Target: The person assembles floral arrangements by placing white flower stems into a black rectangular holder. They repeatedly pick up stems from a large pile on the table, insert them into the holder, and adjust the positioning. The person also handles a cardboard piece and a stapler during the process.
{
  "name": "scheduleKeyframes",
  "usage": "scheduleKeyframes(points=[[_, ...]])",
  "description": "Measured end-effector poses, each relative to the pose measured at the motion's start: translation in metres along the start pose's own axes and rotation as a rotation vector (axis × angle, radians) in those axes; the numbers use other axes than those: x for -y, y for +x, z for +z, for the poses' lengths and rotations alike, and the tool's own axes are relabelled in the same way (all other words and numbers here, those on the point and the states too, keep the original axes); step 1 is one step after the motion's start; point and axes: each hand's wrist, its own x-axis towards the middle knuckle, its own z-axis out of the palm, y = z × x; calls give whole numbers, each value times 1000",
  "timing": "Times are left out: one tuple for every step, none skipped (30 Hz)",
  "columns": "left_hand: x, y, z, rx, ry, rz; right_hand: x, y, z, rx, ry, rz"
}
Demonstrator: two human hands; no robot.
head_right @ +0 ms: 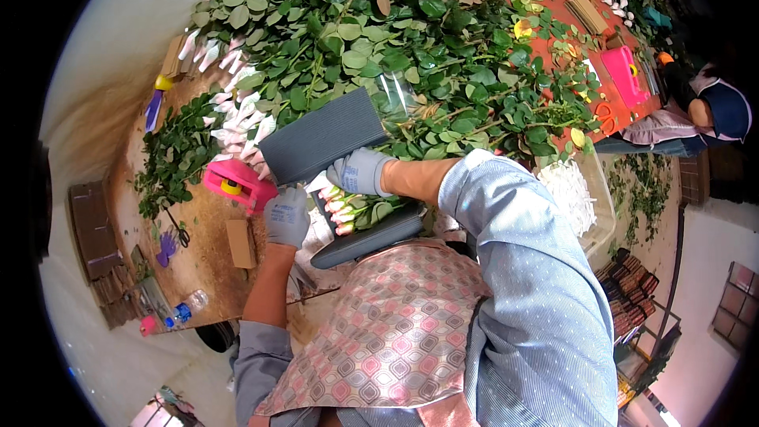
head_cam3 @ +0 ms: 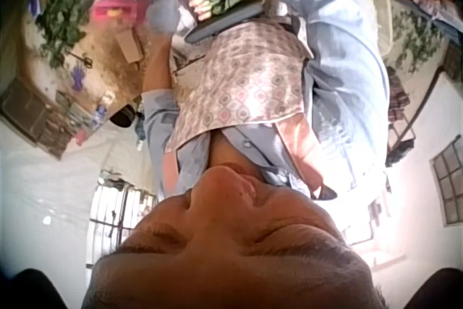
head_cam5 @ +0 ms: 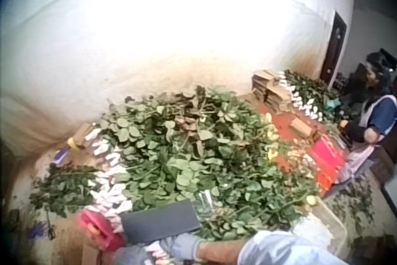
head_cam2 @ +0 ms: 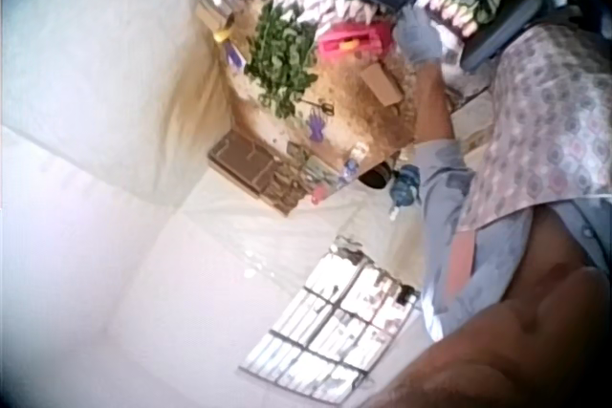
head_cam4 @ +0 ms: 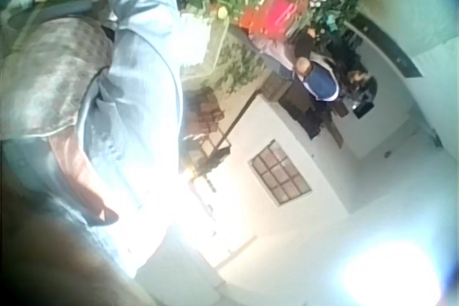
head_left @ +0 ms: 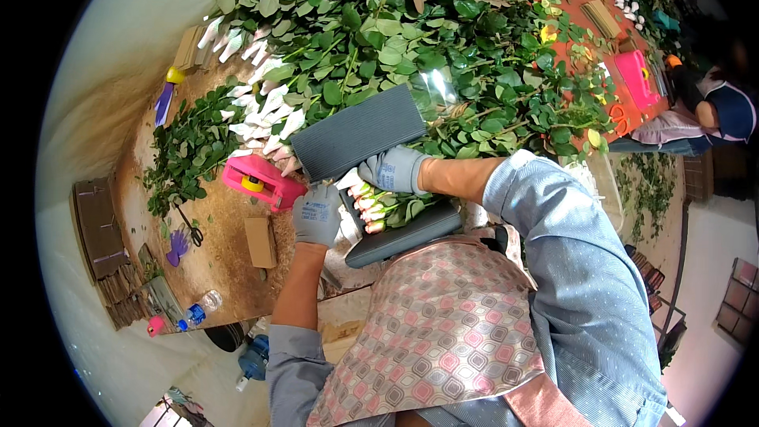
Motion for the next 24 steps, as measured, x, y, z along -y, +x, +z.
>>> scheduleKeyframes(points=[[4,-5,-1,4,2,-12,0,1,3,14,22,3],[15,-13,1,-1,15,-84,0,1,5,18,19,4],[32,-25,3,-3,32,-162,1,1,6,19,20,0],[43,-31,0,-10,43,-240,-1,1,8,24,14,-4],[54,-41,-7,98,35,-315,-4,1,14,14,-26,-40],[61,-48,-33,208,24,-395,-6,1,13,35,-44,-27],[63,-60,-55,324,12,-484,-4,2,9,54,-55,-22],[61,-73,-65,313,-1,-487,-1,3,3,77,-67,-16],[59,-86,-75,302,-10,-492,3,6,-9,158,-14,6],[57,-94,-80,283,-21,-489,4,8,-11,185,-18,3],[52,-102,-83,324,-50,-513,5,10,-12,212,-22,2],[44,-109,-85,363,-83,-533,7,13,-13,240,-28,5],[38,-117,-86,404,-113,-553,16,24,-32,348,23,78],[34,-124,-83,378,-181,-574,21,31,-37,371,35,85],[31,-133,-80,357,-242,-598,28,39,-41,389,55,90],[28,-142,-74,336,-303,-620,33,40,-45,398,133,112],[28,-147,-62,296,-308,-630,37,41,-49,405,208,137],[29,-148,-49,241,-341,-634,40,40,-54,412,281,169],[28,-148,-36,191,-373,-642,46,41,-70,451,190,157],[26,-145,-32,142,-402,-646,52,41,-90,486,100,147],[21,-133,-31,129,-381,-645,54,34,-90,436,61,160],[12,-118,-31,115,-365,-642,54,32,-97,428,66,186],[8,-107,-29,100,-348,-637,55,30,-108,419,71,214],[8,-104,-23,64,-318,-599,56,28,-116,405,82,238]])
